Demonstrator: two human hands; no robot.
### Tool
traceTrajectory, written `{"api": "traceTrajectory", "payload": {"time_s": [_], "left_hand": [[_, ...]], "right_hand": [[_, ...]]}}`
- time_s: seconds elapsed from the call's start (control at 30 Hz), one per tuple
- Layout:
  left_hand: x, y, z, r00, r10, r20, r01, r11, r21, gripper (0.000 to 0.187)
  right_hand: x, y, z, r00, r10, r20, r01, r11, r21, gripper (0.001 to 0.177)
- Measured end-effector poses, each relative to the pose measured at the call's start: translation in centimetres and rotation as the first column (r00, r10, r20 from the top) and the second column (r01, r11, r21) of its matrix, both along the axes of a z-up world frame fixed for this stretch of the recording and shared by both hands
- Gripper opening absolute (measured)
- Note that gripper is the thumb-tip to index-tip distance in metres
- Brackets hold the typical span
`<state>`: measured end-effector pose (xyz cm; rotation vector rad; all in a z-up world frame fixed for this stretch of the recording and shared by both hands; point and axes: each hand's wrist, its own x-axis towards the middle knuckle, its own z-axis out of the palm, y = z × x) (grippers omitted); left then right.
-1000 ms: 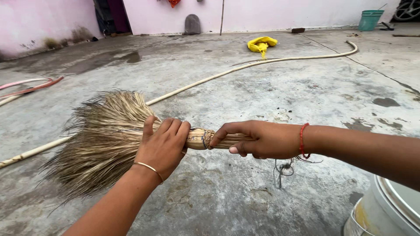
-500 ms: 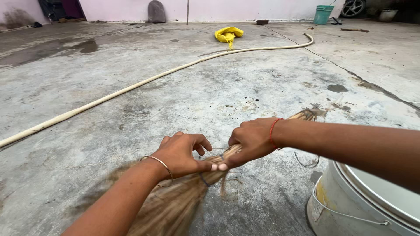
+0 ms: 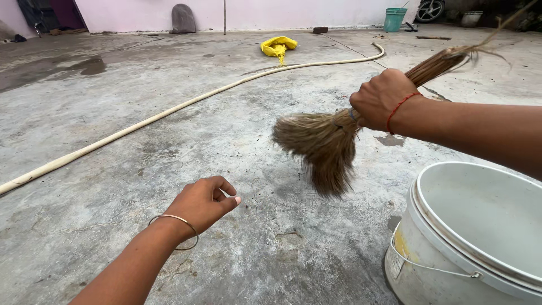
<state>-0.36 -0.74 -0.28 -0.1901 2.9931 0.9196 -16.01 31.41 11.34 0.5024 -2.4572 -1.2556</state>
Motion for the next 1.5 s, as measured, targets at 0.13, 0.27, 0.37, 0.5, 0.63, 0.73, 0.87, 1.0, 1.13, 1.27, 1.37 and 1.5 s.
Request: {"api": "traceTrajectory", "payload": {"time_s": [0.13, 0.27, 0.37, 0.5, 0.63, 0.73, 0.87, 1.0, 1.13, 1.27, 1.37, 1.5], "left_hand": [[-0.2, -0.4, 0.0, 0.986, 0.099, -0.137, -0.109, 0.991, -0.071, 0.029], [0.1, -1.0, 0.2, 0.956, 0.180, -0.232, -0.196, 0.979, -0.048, 0.025], [0.6, -1.6, 0.6, 0.931, 0.241, -0.273, -0.250, 0.968, 0.000, 0.025], [1.9, -2.1, 1.2, 0.948, 0.256, -0.187, -0.265, 0.964, -0.026, 0.024], [2.8, -2.4, 2.0, 0.949, 0.294, -0.113, -0.301, 0.952, -0.054, 0.024], [3.1, -2.5, 2.3, 0.941, 0.305, -0.149, -0.315, 0.948, -0.051, 0.023], [2.8, -2.3, 2.2, 0.938, 0.285, -0.199, -0.304, 0.950, -0.071, 0.022], [2.0, -1.4, 2.1, 0.910, 0.225, -0.348, -0.294, 0.943, -0.159, 0.033], [2.4, -0.6, 2.5, 0.924, 0.157, -0.348, -0.228, 0.959, -0.171, 0.040], [3.7, -0.9, 3.1, 0.940, 0.138, -0.313, -0.216, 0.949, -0.228, 0.039], [4.9, -2.2, 3.4, 0.932, 0.136, -0.335, -0.228, 0.940, -0.253, 0.039], [5.7, -3.0, 3.4, 0.947, 0.183, -0.266, -0.262, 0.915, -0.306, 0.040]], "right_hand": [[2.5, -1.4, 1.5, 0.998, 0.023, 0.060, -0.006, 0.965, -0.262, 0.065], [5.0, -2.9, -0.2, 0.954, 0.164, 0.251, -0.053, 0.916, -0.397, 0.064], [4.6, -2.6, -1.9, 0.880, 0.180, 0.439, -0.018, 0.937, -0.350, 0.071], [1.3, -0.8, -3.1, 0.933, -0.019, 0.359, 0.057, 0.994, -0.097, 0.080], [-2.2, 1.6, -2.5, 0.958, -0.201, 0.207, 0.252, 0.932, -0.262, 0.078], [-2.1, 1.9, -1.6, 0.963, -0.192, 0.190, 0.260, 0.850, -0.458, 0.073], [-0.2, -0.7, -2.4, 0.951, -0.057, 0.305, 0.235, 0.777, -0.584, 0.071], [2.9, -3.3, -4.7, 0.788, 0.458, 0.411, -0.066, 0.727, -0.683, 0.071], [5.1, -4.1, -4.2, 0.741, 0.262, 0.619, -0.088, 0.951, -0.298, 0.064], [2.1, -1.8, -5.3, 0.803, 0.093, 0.589, -0.021, 0.992, -0.127, 0.068], [-2.6, 0.9, -6.7, 0.877, -0.099, 0.469, 0.258, 0.922, -0.289, 0.067], [-8.7, 0.8, -9.0, 0.891, -0.201, 0.407, 0.376, 0.830, -0.413, 0.071]]}}
